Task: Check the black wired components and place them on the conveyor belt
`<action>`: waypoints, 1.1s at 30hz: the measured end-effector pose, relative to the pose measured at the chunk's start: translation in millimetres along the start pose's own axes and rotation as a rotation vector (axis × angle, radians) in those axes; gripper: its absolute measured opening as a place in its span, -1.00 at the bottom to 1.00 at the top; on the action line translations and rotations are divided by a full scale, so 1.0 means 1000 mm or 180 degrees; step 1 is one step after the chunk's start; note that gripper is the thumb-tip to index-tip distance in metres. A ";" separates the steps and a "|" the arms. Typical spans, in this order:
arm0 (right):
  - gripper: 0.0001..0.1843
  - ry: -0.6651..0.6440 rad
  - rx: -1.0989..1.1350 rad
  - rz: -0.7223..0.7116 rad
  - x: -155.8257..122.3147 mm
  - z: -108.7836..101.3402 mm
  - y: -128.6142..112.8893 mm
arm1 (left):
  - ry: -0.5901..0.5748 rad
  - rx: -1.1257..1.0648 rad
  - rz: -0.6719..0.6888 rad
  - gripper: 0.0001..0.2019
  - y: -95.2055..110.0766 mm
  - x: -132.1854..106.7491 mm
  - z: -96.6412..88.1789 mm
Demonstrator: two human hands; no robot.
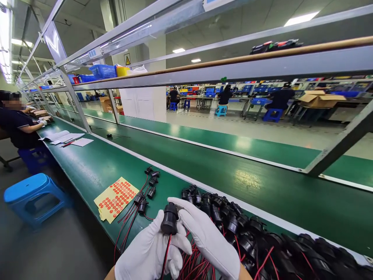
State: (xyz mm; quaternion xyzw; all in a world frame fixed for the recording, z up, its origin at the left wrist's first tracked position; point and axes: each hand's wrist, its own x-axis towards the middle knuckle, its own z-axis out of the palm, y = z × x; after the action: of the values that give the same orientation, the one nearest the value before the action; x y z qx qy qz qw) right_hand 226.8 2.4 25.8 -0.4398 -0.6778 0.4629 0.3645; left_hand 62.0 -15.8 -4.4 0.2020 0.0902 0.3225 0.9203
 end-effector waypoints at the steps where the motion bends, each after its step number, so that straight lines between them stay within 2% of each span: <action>1: -0.25 0.0004 0.0045 0.0039 0.000 0.000 -0.001 | 0.0019 -0.0048 -0.0014 -0.34 0.000 0.000 0.002; 6: -0.29 0.0116 0.0262 0.0026 -0.005 0.000 -0.001 | 0.0140 0.0350 0.0190 -0.32 0.000 -0.003 0.012; 11: -0.36 0.0266 0.0362 -0.0432 -0.008 -0.008 0.006 | 0.0427 0.1775 0.0978 -0.44 0.013 -0.013 0.026; 15: -0.38 0.0286 0.0235 -0.0805 -0.011 -0.018 0.006 | 0.0844 0.2474 0.0834 -0.49 0.025 -0.019 0.025; 18: -0.50 0.0436 -0.0255 -0.0876 -0.018 -0.015 0.001 | 0.1028 0.3060 0.0990 -0.63 0.025 -0.020 0.019; 22: -0.24 0.0630 -0.1178 -0.0753 -0.028 -0.001 -0.004 | 0.1135 0.4416 0.1612 -0.71 0.022 -0.024 0.015; 23: -0.23 0.0652 -0.1375 -0.0797 -0.030 0.003 -0.004 | 0.1092 0.4709 0.1790 -0.72 0.021 -0.024 0.015; 27: -0.51 0.0693 -0.1681 -0.1113 -0.031 0.012 -0.008 | 0.1061 0.5870 0.2888 -0.66 0.015 -0.025 0.007; 30: -0.65 0.0782 -0.1372 -0.0951 -0.028 0.012 -0.014 | 0.1231 0.6291 0.3793 -0.54 0.007 -0.025 -0.001; 32: -0.68 0.0714 -0.0992 -0.0629 -0.024 0.009 -0.018 | 0.1410 0.6166 0.3989 -0.52 0.003 -0.026 -0.002; 33: -0.69 0.0599 -0.0788 -0.0424 -0.022 0.007 -0.020 | 0.1571 0.5972 0.3893 -0.54 0.002 -0.026 -0.001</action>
State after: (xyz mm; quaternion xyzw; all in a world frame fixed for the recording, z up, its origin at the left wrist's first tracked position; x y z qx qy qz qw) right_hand 223.3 -23.5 40.7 -0.4768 -0.7202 0.3075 0.3992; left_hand 40.5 -31.0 -3.7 0.7499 0.3600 0.5524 0.0536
